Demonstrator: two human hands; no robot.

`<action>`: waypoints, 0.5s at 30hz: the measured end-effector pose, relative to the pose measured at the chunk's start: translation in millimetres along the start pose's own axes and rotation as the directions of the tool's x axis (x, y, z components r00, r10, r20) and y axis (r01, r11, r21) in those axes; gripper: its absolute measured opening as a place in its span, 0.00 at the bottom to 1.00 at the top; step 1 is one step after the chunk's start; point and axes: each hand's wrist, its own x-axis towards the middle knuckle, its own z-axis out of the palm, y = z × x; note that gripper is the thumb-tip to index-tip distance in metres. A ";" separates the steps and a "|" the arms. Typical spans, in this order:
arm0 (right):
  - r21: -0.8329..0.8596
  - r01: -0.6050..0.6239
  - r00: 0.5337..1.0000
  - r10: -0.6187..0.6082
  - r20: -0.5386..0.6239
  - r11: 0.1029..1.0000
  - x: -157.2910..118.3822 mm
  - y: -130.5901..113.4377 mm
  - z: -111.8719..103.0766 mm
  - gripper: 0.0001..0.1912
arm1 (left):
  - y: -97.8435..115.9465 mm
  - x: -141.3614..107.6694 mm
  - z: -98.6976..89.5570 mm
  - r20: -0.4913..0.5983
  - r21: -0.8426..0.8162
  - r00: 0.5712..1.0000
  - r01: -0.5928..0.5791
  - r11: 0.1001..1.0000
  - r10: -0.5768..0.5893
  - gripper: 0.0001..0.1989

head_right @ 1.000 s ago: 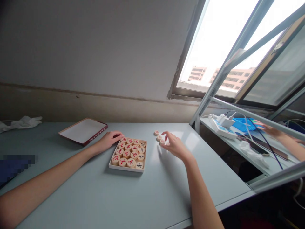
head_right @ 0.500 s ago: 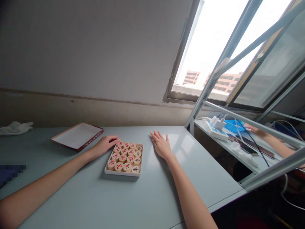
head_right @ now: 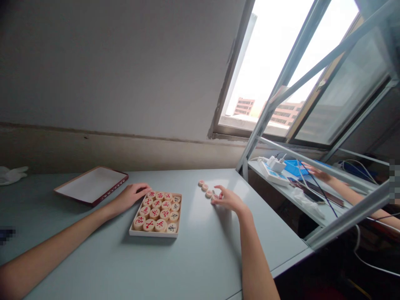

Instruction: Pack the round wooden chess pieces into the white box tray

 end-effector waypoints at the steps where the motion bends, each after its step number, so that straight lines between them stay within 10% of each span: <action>1: 0.008 0.012 1.000 -0.012 -0.009 1.000 0.3 -0.9 1.2 0.29 | -0.4 0.0 0.1 0.002 0.003 1.000 0.003 1.000 -0.003 0.16; 10: -0.280 -0.031 0.957 -0.053 -0.286 0.960 10.3 -21.4 24.5 0.38 | 5.0 -1.3 -1.5 0.016 0.021 1.000 0.016 1.000 -0.017 0.16; 15: -0.169 0.040 0.979 -0.072 -0.192 0.985 28.2 -23.6 43.4 0.29 | 5.3 -1.6 -1.3 0.011 -0.003 1.000 0.005 1.000 -0.005 0.16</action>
